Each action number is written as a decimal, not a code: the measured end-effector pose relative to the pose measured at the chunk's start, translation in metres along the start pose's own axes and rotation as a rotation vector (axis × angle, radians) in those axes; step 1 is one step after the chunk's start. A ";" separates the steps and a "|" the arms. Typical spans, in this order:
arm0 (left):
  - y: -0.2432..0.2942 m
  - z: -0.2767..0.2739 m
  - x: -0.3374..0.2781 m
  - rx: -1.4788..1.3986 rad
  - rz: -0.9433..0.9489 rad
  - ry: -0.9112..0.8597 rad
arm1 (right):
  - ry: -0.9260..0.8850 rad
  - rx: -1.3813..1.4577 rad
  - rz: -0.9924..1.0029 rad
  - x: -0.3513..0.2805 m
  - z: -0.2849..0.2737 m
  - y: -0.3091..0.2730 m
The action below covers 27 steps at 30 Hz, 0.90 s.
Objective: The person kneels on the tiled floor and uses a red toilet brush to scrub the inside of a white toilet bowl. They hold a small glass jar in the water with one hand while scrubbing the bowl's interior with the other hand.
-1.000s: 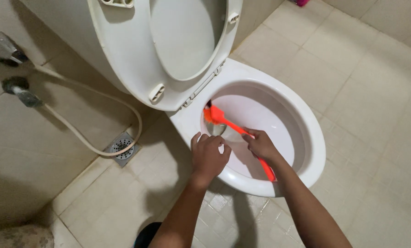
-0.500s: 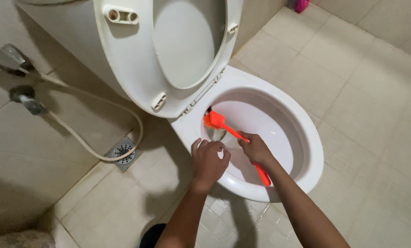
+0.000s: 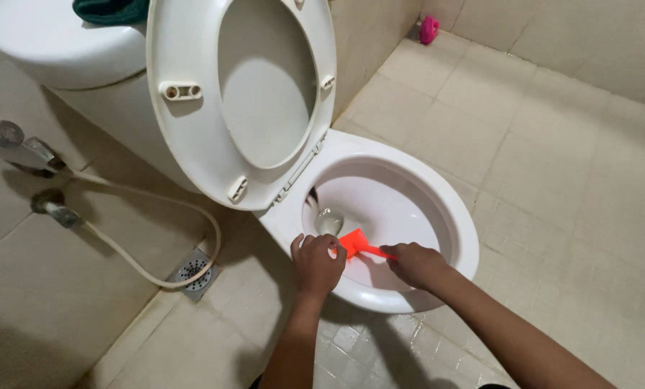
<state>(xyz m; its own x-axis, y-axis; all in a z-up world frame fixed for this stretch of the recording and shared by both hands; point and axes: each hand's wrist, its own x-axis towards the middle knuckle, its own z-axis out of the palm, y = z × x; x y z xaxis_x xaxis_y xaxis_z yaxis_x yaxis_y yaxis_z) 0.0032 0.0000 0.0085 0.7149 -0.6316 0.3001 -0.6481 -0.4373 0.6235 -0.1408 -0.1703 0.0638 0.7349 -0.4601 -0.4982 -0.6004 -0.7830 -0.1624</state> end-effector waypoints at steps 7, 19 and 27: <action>-0.005 0.003 -0.002 -0.049 0.008 0.024 | 0.018 0.055 0.058 0.032 0.043 -0.002; -0.008 0.011 -0.002 -0.044 -0.002 0.024 | -0.016 -0.120 -0.010 -0.034 0.004 -0.003; -0.006 0.009 -0.005 -0.041 0.011 0.041 | 0.115 -0.199 0.105 -0.051 -0.015 0.026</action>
<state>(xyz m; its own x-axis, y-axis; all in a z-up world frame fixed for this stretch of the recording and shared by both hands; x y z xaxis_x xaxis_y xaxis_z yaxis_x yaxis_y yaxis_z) 0.0010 -0.0005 -0.0033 0.7187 -0.6092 0.3353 -0.6448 -0.4034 0.6492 -0.1889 -0.1736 0.0977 0.7096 -0.5791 -0.4013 -0.6099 -0.7901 0.0617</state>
